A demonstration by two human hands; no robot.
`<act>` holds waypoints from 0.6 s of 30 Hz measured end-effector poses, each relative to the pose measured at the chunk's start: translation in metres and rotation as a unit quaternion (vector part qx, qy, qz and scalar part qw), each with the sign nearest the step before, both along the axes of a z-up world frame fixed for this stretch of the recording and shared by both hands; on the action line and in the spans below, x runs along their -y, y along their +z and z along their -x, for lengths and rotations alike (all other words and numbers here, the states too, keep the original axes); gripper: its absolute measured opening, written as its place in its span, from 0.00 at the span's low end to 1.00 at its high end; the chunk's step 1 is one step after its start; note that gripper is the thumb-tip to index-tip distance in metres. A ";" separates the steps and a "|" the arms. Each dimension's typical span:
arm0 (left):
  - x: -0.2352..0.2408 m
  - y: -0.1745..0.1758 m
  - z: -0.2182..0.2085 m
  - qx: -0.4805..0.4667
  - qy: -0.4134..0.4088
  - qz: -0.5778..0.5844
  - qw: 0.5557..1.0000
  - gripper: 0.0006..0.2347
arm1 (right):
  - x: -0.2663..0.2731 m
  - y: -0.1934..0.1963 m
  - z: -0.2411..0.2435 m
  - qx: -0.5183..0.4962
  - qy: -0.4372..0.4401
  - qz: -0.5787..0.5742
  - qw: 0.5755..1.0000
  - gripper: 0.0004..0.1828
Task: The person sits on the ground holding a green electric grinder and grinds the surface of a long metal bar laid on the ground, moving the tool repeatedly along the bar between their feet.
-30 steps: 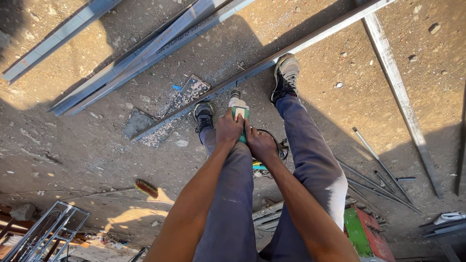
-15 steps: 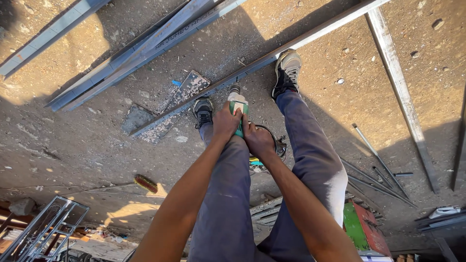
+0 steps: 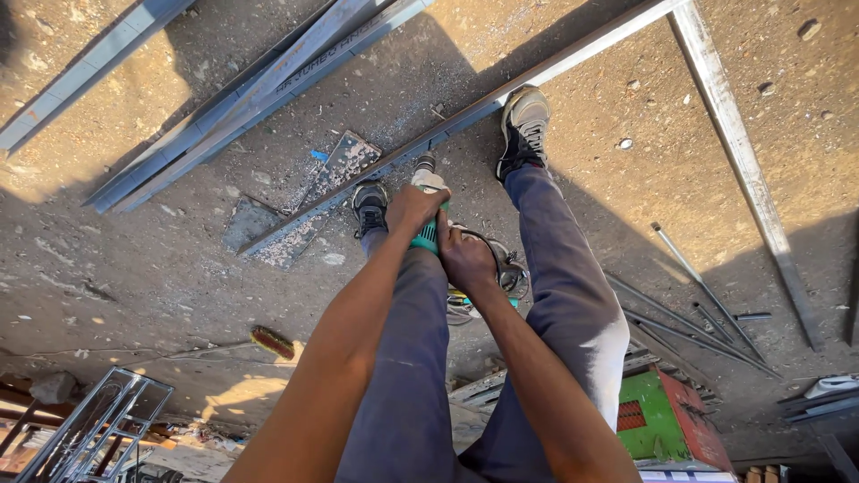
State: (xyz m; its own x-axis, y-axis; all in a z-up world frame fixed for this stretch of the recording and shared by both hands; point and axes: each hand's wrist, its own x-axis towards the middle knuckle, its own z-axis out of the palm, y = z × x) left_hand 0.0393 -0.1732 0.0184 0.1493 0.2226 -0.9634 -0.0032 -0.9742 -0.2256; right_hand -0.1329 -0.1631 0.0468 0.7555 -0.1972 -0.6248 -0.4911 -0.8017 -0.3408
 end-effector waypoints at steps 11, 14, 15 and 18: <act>0.008 -0.012 0.001 0.018 -0.021 -0.002 1.000 0.41 | 0.011 -0.007 0.003 0.021 -0.007 -0.003 1.000 0.42; 0.003 -0.010 0.002 0.024 -0.022 -0.002 0.999 0.40 | 0.008 -0.005 0.005 0.021 0.000 0.004 1.000 0.42; 0.004 -0.010 0.001 0.026 -0.024 0.001 0.999 0.40 | 0.007 -0.006 0.004 0.028 0.002 0.019 0.999 0.42; 0.011 0.006 -0.004 0.012 -0.011 0.006 1.000 0.41 | -0.003 -0.010 0.007 0.024 0.007 0.033 0.999 0.42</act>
